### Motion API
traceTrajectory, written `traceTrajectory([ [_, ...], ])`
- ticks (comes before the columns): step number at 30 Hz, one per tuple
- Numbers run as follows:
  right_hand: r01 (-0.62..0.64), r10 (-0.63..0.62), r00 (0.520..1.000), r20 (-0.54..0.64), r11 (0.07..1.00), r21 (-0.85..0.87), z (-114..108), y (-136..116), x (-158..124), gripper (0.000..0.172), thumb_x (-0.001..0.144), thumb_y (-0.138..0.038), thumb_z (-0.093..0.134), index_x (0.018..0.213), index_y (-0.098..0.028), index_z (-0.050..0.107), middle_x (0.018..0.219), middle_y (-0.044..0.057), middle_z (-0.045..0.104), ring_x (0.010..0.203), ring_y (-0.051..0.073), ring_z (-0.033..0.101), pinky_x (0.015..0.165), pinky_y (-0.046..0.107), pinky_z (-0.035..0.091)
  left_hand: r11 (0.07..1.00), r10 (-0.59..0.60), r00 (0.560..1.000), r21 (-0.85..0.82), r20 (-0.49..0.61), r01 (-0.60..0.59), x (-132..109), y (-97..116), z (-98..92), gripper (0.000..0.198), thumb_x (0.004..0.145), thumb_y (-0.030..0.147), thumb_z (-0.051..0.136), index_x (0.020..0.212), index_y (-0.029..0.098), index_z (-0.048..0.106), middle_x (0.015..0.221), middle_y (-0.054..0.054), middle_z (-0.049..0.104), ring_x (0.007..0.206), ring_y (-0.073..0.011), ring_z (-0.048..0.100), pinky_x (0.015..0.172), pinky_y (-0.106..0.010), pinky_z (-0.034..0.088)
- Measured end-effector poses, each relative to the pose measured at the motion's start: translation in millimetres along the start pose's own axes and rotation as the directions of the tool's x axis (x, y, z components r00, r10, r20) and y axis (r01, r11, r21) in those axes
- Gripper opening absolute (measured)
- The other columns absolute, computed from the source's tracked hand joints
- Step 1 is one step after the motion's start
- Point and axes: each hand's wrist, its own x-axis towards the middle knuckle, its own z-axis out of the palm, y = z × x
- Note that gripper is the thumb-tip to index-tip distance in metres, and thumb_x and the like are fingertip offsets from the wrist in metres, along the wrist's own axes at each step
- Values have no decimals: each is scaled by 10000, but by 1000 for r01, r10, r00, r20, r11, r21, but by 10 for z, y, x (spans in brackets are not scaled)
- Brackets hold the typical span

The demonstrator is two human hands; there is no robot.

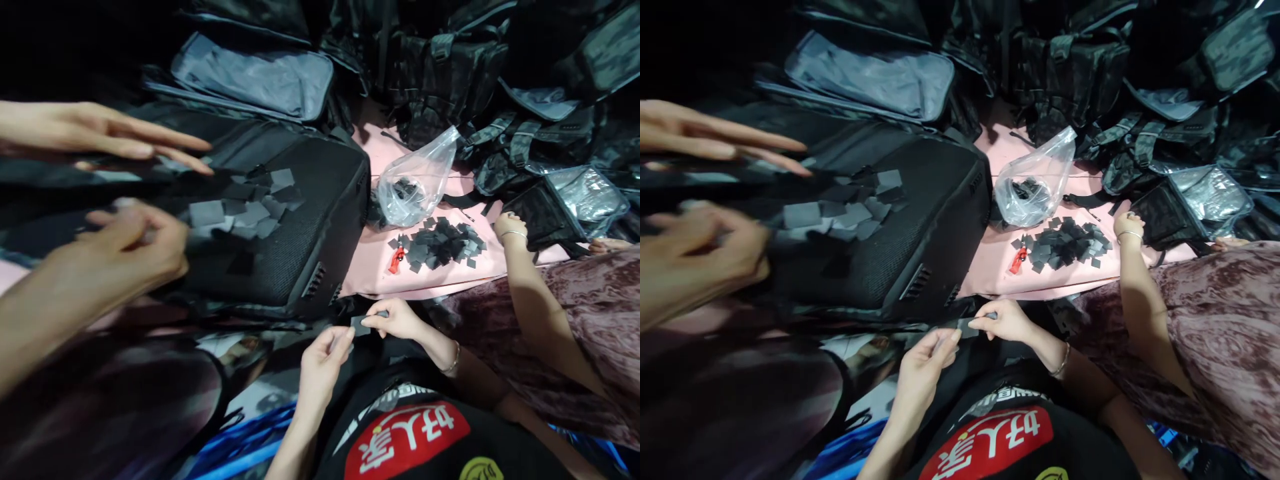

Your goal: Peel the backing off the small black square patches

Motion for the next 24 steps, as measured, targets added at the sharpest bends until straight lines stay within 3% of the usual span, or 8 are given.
traceTrajectory([
  [2,-45,46,999,-11,997,60,-163,20,107,307,711,-427,671,690,-122,637,422,-39,502,365,49,388,409,180,265,1000,-11,999,-8,-53,11,-1,-12,-23,410,589,520,755,665,145,607,521,57,402,454,-64,337,419,-189,278],
  [5,-37,90,964,-250,977,210,-540,32,261,330,701,-416,677,609,-122,557,412,-48,469,353,36,340,373,175,188,1000,-16,994,-17,-104,15,22,-27,-111,423,552,528,774,695,158,626,558,40,485,473,-83,414,435,-200,348],
  [7,21,97,937,-336,944,331,-774,17,314,322,721,-364,670,584,-132,493,394,-64,423,344,24,289,363,171,137,998,-54,993,-42,-107,50,46,-32,-166,432,527,522,790,707,160,637,589,27,525,497,-92,449,453,-206,381],
  [10,-44,165,976,-141,785,617,-930,-37,311,256,831,-273,544,630,-145,449,365,-100,313,323,20,158,348,163,73,983,-146,980,-131,-135,129,75,-20,-178,468,453,504,832,704,156,646,641,16,562,533,-83,468,488,-197,410],
  [13,-188,213,975,61,653,733,-862,-106,251,335,934,-219,296,615,-169,385,351,-113,174,324,45,63,329,162,67,968,-172,979,-202,-111,147,91,2,-126,484,399,485,859,671,142,653,614,27,535,496,-49,391,449,-171,359],
  [19,-329,185,944,273,471,818,-615,-205,109,431,975,-238,95,591,-193,287,366,-110,82,336,63,9,319,155,70,980,-115,992,-168,-45,106,95,42,-21,445,451,483,842,658,132,663,542,39,452,469,-46,326,413,-180,285],
  [21,-334,192,942,274,490,805,-528,-212,68,433,975,-246,126,586,-189,308,361,-108,119,325,55,38,318,155,74,988,-68,998,-143,-3,67,91,96,58,420,510,473,820,714,134,678,535,44,431,471,-54,330,418,-188,280],
  [24,-188,142,982,127,608,772,-345,-210,7,382,938,-297,355,576,-175,357,358,-107,198,307,30,108,321,147,89,989,4,997,-145,80,8,98,224,250,419,598,448,777,871,143,688,537,59,398,471,-59,324,424,-192,266],
])
